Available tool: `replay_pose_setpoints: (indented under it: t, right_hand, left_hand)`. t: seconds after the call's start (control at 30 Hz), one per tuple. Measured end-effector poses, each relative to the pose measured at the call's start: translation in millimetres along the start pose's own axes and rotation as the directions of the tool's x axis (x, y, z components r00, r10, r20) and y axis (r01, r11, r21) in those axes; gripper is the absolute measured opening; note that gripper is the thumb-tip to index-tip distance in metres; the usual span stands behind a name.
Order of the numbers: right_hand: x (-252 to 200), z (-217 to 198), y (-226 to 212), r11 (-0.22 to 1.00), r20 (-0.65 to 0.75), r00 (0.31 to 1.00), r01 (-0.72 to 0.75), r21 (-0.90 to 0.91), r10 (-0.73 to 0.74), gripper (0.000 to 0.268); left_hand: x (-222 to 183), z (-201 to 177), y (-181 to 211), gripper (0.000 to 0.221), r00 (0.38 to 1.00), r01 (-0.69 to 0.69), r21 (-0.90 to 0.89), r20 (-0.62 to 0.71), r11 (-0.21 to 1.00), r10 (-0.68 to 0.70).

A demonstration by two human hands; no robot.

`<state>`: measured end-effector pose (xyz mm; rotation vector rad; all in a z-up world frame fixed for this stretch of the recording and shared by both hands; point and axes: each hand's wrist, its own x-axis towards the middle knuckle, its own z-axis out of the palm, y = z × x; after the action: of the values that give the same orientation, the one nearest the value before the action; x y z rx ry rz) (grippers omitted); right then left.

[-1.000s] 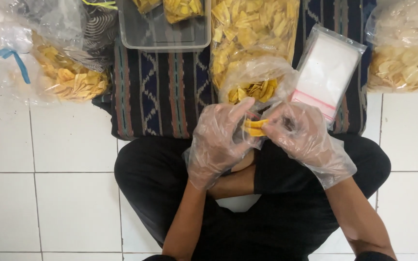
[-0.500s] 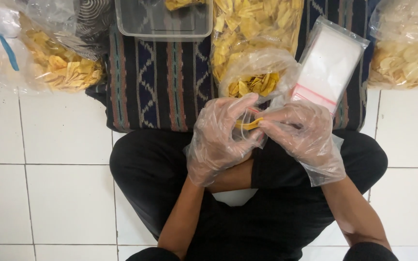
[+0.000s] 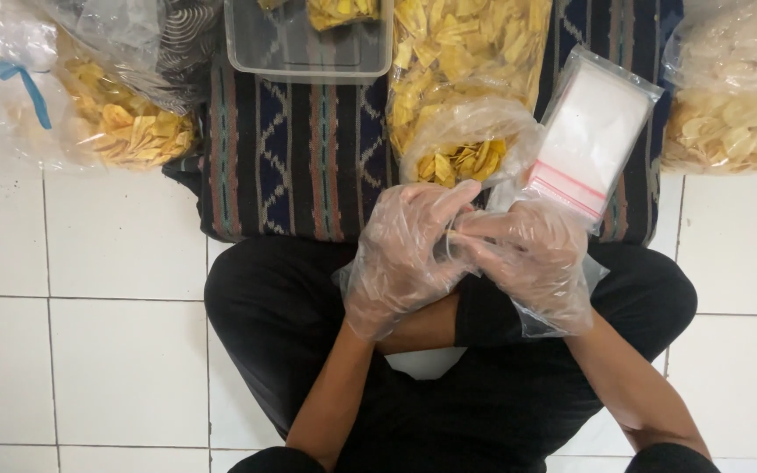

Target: A person wearing plastic gloves sits on the floor and manually packs banana chips from a large container into small individual plastic bags.

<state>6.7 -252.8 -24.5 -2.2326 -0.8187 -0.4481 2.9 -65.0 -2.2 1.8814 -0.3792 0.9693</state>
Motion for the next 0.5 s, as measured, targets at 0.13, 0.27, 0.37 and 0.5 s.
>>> replay_pose_setpoints:
  t: [0.13, 0.27, 0.37, 0.5]
  right_hand:
    - [-61, 39, 45, 0.943, 0.136, 0.972, 0.219, -0.250, -0.190, 0.013]
    - [25, -11, -6, 0.960, 0.172, 0.970, -0.202, 0.194, 0.170, 0.032]
    - [42, -13, -6, 0.953, 0.364, 0.929, -0.171, 0.252, 0.070, 0.034]
    - [3, 3, 24, 0.950, 0.408, 0.912, -0.085, 0.302, -0.048, 0.035]
  left_hand:
    - [-3, -8, -14, 0.041, 0.992, -0.066, 0.082, 0.108, 0.994, 0.057]
    - [-10, -13, -27, 0.045, 0.963, -0.155, 0.177, 0.245, 0.972, 0.109]
    - [-12, -16, -30, 0.050, 0.970, -0.093, 0.203, 0.241, 0.975, 0.043]
    - [-8, -16, -28, 0.051, 0.969, -0.100, 0.196, 0.243, 0.976, 0.051]
